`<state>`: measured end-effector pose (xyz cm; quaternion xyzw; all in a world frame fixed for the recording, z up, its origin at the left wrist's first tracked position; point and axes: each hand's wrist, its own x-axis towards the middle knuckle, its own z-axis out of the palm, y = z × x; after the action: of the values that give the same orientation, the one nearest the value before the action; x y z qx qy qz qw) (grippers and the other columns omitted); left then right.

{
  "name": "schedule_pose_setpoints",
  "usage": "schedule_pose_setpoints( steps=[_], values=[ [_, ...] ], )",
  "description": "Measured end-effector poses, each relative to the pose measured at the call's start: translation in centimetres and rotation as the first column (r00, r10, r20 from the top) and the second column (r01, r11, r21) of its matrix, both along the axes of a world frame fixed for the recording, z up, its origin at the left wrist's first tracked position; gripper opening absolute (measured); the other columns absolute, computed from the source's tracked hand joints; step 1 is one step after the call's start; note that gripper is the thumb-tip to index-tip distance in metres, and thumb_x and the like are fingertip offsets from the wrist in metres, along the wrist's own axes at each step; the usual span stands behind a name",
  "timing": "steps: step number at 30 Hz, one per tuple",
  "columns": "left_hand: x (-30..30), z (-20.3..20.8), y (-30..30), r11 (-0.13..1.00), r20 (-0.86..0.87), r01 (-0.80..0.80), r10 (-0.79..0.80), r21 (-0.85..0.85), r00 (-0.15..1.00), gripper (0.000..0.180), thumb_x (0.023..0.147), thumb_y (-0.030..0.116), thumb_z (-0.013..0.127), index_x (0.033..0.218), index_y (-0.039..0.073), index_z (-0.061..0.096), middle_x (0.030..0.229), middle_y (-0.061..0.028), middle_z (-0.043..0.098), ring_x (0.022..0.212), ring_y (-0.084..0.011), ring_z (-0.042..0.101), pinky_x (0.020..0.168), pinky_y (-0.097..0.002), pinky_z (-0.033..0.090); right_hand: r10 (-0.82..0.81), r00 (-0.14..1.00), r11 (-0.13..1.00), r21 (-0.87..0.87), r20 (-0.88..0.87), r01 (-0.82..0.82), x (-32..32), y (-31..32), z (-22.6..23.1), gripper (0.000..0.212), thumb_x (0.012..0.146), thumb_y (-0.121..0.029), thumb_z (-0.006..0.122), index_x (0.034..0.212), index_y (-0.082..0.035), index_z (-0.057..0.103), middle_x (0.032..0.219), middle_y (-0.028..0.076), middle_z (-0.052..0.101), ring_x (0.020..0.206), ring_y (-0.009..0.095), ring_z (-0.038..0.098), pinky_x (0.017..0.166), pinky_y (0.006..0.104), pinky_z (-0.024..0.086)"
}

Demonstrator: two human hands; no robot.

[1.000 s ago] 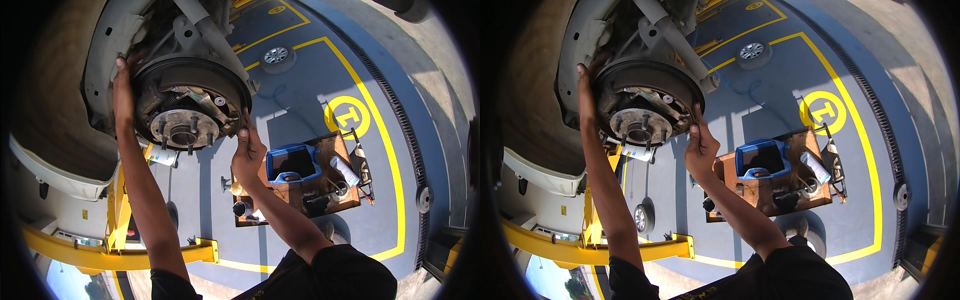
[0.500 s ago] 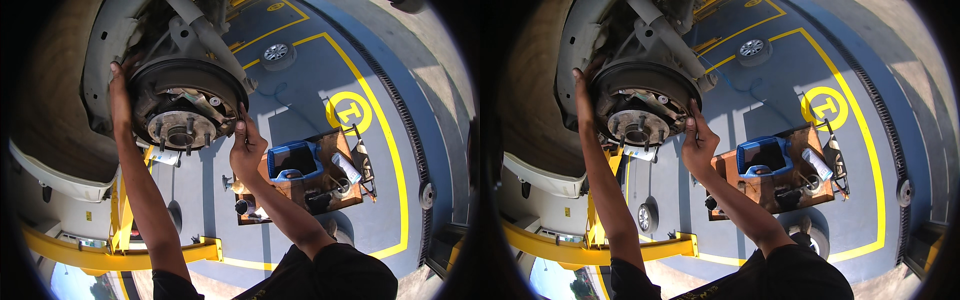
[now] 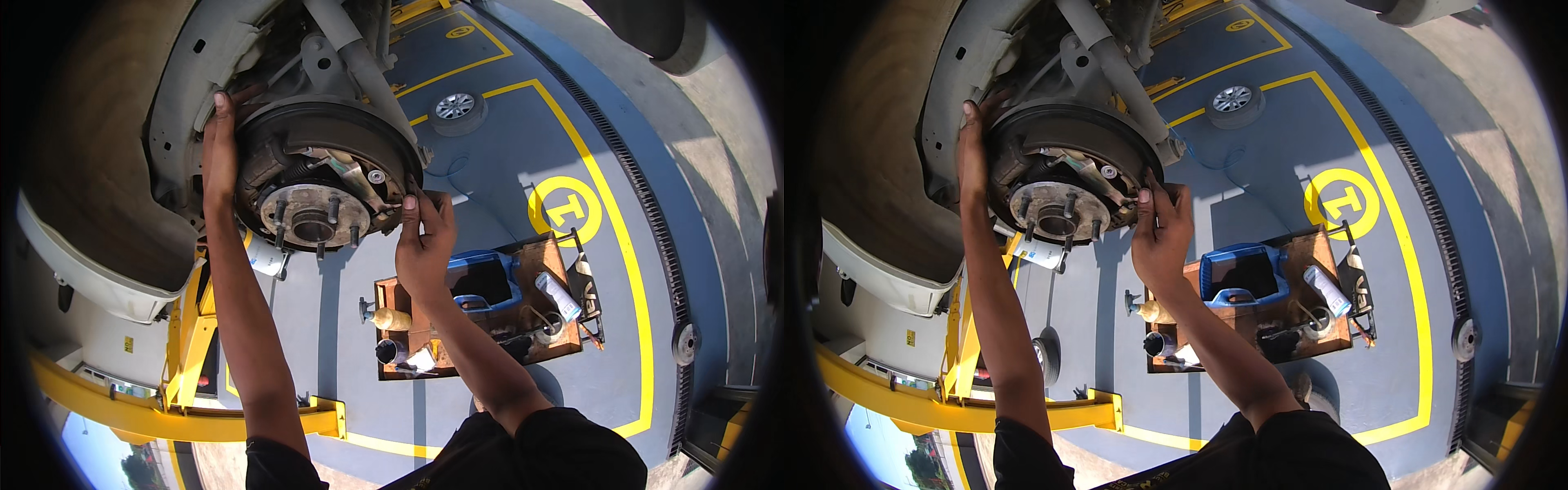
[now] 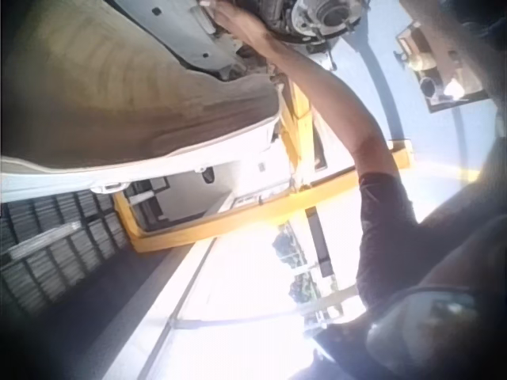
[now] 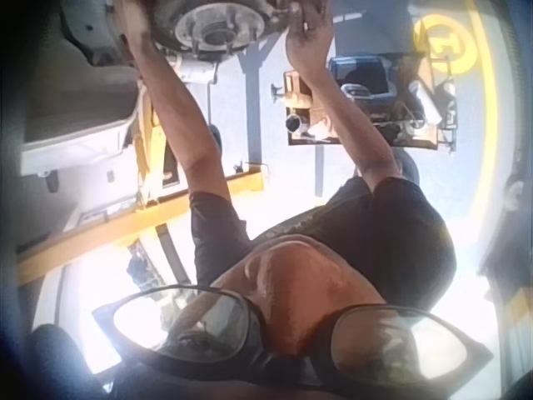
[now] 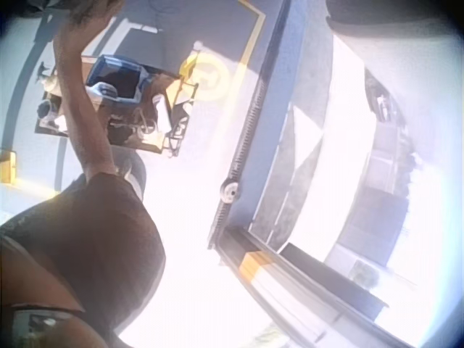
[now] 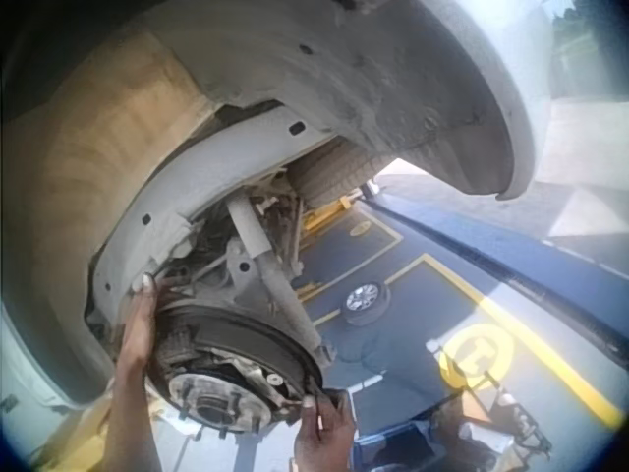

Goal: The person removes a brake drum from a car wheel hub, wipes hands with a cloth, and then installs a new brake drum onto the hub. The person aligns and presses the drum into place on both sides of the hub.

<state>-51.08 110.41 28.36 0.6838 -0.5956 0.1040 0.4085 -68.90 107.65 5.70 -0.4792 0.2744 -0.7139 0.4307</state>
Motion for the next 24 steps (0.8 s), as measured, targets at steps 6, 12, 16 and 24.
schedule_pose_setpoints(
  steps=[6, 12, 16, 24],
  values=[
    [-0.6, 0.1, 0.0, 0.999, -0.084, 0.025, -0.022, 0.027, 0.996, 0.098, 0.107, 0.08, 0.023, 0.145, 0.001, 0.067, 0.132, -0.0219, 0.073, 0.125, -0.0297, 0.067, 0.115, -0.0387, 0.045, 0.097, 0.994, 0.989, -0.105, -0.045, -0.102, -2.0, -0.1, 1.1, 0.034, 0.111, -0.018, 0.06, 0.134, 0.006, 0.068, 0.107, 0.018, 0.057, 0.1, 0.032, 0.063, 0.086, 0.0421, 0.051],
    [-0.5, 0.2, 0.1, 0.999, -0.07, 0.039, -0.038, 0.021, 0.997, 0.092, 0.109, 0.077, 0.027, 0.144, 0.003, 0.069, 0.131, -0.0204, 0.074, 0.125, -0.0291, 0.067, 0.115, -0.0379, 0.045, 0.322, 0.928, 0.944, -0.011, -0.188, -0.33, -3.5, 1.3, 0.4, 0.067, 0.101, -0.002, 0.063, 0.163, 0.0, 0.038, 0.142, 0.024, 0.041, 0.134, 0.042, 0.046, 0.11, 0.0511, 0.046],
    [0.0, 0.2, 0.1, 1.0, -0.034, 0.009, -0.008, 0.022, 0.999, 0.087, 0.11, 0.074, 0.031, 0.144, 0.002, 0.069, 0.135, -0.0219, 0.073, 0.128, -0.0296, 0.064, 0.117, -0.0374, 0.041, 0.035, 0.914, 0.949, -0.274, -0.405, -0.157, -3.9, 0.8, -0.2, 0.087, 0.082, 0.015, 0.055, 0.165, 0.002, 0.033, 0.144, 0.025, 0.038, 0.136, 0.047, 0.045, 0.108, 0.0528, 0.049],
    [0.1, 0.2, 0.0, 0.998, -0.092, 0.047, -0.044, 0.03, 0.995, 0.086, 0.11, 0.074, 0.034, 0.143, 0.004, 0.069, 0.135, -0.0251, 0.072, 0.129, -0.0308, 0.063, 0.119, -0.0376, 0.039, 0.12, 0.959, 0.985, -0.094, -0.255, -0.148, -4.2, 0.4, 0.4, 0.075, 0.081, 0.014, 0.059, 0.155, 0.006, 0.049, 0.12, 0.025, 0.059, 0.105, 0.045, 0.066, 0.094, 0.0509, 0.055]
  ],
)
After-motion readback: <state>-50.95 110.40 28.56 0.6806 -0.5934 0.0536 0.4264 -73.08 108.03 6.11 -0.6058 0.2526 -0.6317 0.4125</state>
